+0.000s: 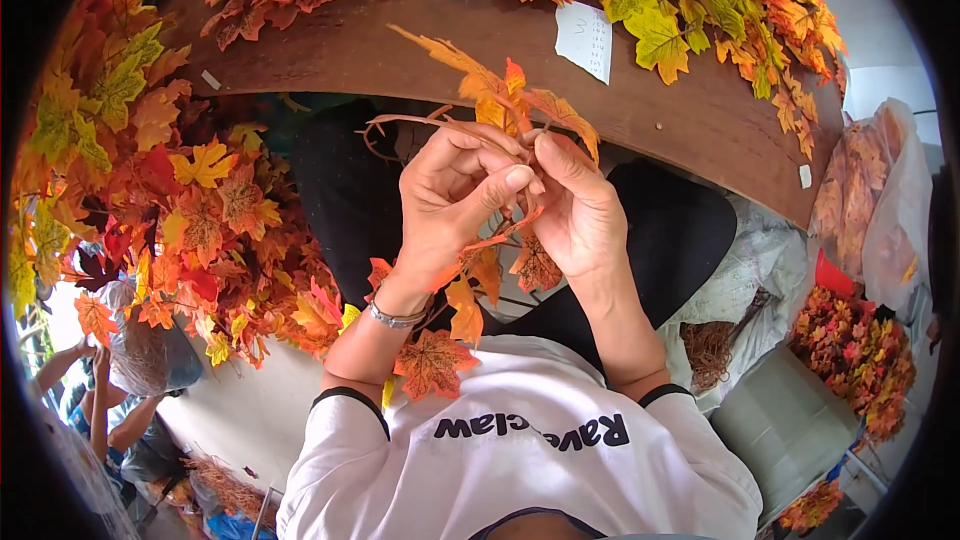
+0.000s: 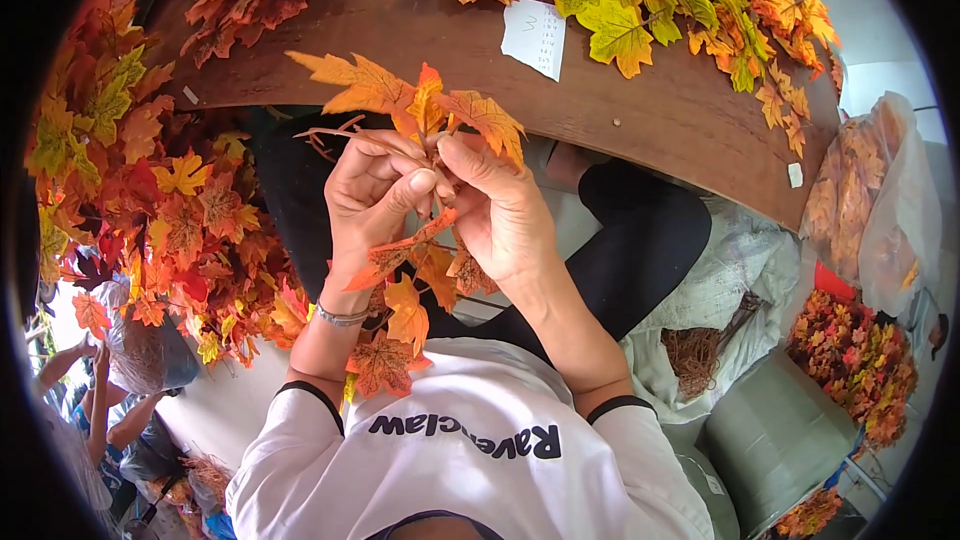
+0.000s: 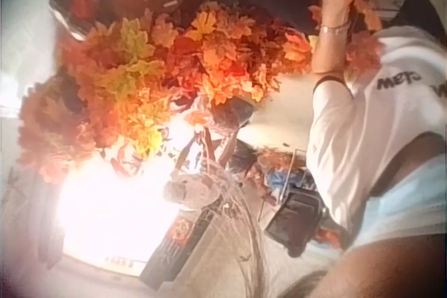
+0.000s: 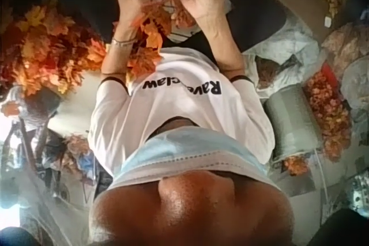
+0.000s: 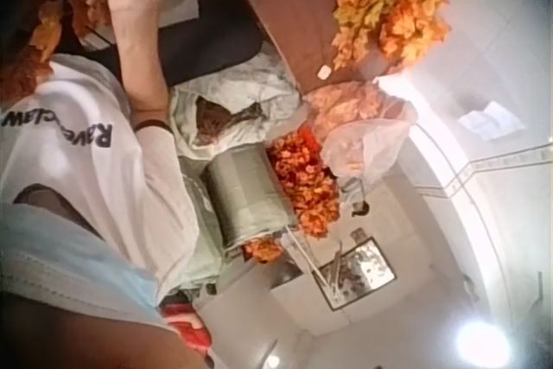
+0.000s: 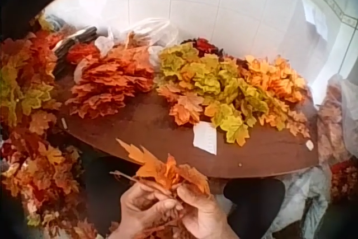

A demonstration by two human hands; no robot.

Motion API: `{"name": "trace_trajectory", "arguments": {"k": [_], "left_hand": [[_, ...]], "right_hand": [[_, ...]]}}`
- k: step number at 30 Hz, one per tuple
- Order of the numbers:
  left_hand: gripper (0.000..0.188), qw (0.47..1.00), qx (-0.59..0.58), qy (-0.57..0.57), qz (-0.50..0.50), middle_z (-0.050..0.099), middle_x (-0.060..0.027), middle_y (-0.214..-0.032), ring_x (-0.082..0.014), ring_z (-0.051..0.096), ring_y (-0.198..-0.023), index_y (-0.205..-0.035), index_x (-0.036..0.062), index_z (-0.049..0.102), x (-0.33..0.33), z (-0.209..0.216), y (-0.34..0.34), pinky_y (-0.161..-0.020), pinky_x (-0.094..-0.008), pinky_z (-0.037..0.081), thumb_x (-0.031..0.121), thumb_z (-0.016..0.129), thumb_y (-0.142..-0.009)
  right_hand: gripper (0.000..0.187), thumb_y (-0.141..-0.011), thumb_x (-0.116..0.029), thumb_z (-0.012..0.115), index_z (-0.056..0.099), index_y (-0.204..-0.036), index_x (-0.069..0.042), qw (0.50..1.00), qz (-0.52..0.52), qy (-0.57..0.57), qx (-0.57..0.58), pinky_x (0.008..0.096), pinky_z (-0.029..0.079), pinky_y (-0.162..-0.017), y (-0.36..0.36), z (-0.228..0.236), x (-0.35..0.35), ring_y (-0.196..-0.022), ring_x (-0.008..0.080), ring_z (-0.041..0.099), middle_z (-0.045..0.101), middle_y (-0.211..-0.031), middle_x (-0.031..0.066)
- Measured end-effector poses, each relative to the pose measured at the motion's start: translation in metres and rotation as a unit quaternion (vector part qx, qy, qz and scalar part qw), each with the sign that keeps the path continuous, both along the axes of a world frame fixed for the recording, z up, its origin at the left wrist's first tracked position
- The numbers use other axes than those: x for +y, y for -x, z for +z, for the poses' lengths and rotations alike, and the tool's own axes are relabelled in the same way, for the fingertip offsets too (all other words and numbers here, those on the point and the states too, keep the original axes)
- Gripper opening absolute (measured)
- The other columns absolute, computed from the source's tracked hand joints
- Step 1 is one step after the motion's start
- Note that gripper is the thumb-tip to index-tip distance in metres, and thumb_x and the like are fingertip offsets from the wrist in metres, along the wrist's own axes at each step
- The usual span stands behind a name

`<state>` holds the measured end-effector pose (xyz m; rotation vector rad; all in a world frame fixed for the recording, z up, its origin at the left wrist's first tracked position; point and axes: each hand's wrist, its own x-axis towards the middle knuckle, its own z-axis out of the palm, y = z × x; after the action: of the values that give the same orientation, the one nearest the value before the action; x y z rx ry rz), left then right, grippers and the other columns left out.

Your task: The person assembles artificial autumn leaves onto a vine branch by hand, arranging them into a decorative display.

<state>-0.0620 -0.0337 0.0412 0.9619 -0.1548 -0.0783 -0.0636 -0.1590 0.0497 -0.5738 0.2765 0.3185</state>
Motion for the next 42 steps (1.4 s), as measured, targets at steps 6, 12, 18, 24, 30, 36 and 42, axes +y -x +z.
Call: {"name": "trace_trajectory", "arguments": {"k": [6, 12, 18, 24, 30, 36, 42], "left_hand": [[0.016, 0.999, 0.005, -0.03, -0.024, 0.058, -0.0079, -0.075, -0.0115, 0.058, -0.066, -0.092, -0.0012, 0.047, 0.003, 0.001, 0.0, -0.056, -0.0191, 0.043, -0.001, 0.058, -0.079], [0.017, 0.999, 0.004, -0.017, -0.027, 0.056, -0.0101, -0.085, -0.0126, 0.058, -0.069, -0.089, -0.0005, 0.045, 0.003, -0.003, -0.001, -0.056, -0.0206, 0.045, -0.003, 0.058, -0.079], [0.018, 1.0, 0.005, -0.011, -0.017, 0.056, -0.0111, -0.089, -0.0138, 0.059, -0.072, -0.091, -0.0002, 0.044, 0.01, -0.004, -0.001, -0.055, -0.0213, 0.046, -0.006, 0.056, -0.079], [0.012, 1.0, 0.013, 0.005, 0.008, 0.056, -0.0058, -0.079, -0.0089, 0.057, -0.068, -0.085, -0.0001, 0.049, 0.005, -0.002, 0.001, -0.056, -0.021, 0.047, 0.002, 0.059, -0.079], [0.013, 0.999, -0.017, 0.029, -0.03, 0.057, -0.0029, -0.076, -0.0066, 0.055, -0.068, -0.089, 0.0005, 0.05, 0.01, -0.001, 0.003, -0.06, -0.02, 0.045, 0.003, 0.059, -0.08], [0.012, 1.0, -0.019, 0.016, -0.006, 0.057, -0.0035, -0.075, -0.0063, 0.055, -0.065, -0.083, -0.0007, 0.048, 0.011, 0.004, 0.0, -0.058, -0.0194, 0.045, 0.001, 0.059, -0.078], [0.011, 0.999, -0.037, 0.034, -0.003, 0.058, -0.0032, -0.076, -0.005, 0.055, -0.067, -0.084, 0.0005, 0.05, 0.013, 0.002, -0.002, -0.059, -0.0187, 0.044, 0.005, 0.06, -0.08]], "right_hand": [[0.018, -0.08, -0.013, 0.059, 0.058, -0.093, -0.001, 0.997, 0.018, -0.076, 0.011, 0.0247, 0.044, -0.069, 0.0, -0.008, -0.002, -0.073, 0.0124, 0.054, 0.06, -0.083, 0.0065], [0.019, -0.08, -0.015, 0.06, 0.058, -0.091, 0.001, 0.999, -0.006, -0.047, 0.026, 0.026, 0.043, -0.064, -0.001, 0.0, 0.003, -0.067, 0.0114, 0.05, 0.057, -0.079, 0.0054], [0.018, -0.079, -0.013, 0.06, 0.059, -0.092, 0.0, 0.999, 0.027, -0.039, -0.001, 0.0258, 0.043, -0.063, -0.004, -0.003, 0.006, -0.067, 0.0114, 0.051, 0.058, -0.079, 0.0043], [0.025, -0.083, -0.013, 0.054, 0.053, -0.103, 0.002, 0.998, -0.022, 0.044, -0.028, 0.0254, 0.044, -0.072, 0.001, -0.015, 0.006, -0.08, 0.013, 0.054, 0.057, -0.091, 0.0063], [0.023, -0.082, -0.014, 0.054, 0.054, -0.101, -0.002, 0.998, 0.001, 0.023, -0.056, 0.0281, 0.041, -0.079, 0.0, -0.027, -0.001, -0.087, 0.0137, 0.052, 0.056, -0.094, 0.0055], [0.029, -0.083, -0.016, 0.054, 0.049, -0.107, 0.001, 0.998, 0.019, 0.013, -0.06, 0.0314, 0.041, -0.087, -0.001, -0.023, 0.003, -0.097, 0.017, 0.051, 0.053, -0.104, 0.0087], [0.026, -0.083, -0.012, 0.053, 0.05, -0.107, -0.002, 0.985, 0.048, 0.02, -0.167, 0.0338, 0.04, -0.088, -0.001, -0.041, -0.009, -0.099, 0.0175, 0.05, 0.052, -0.107, 0.008]]}}
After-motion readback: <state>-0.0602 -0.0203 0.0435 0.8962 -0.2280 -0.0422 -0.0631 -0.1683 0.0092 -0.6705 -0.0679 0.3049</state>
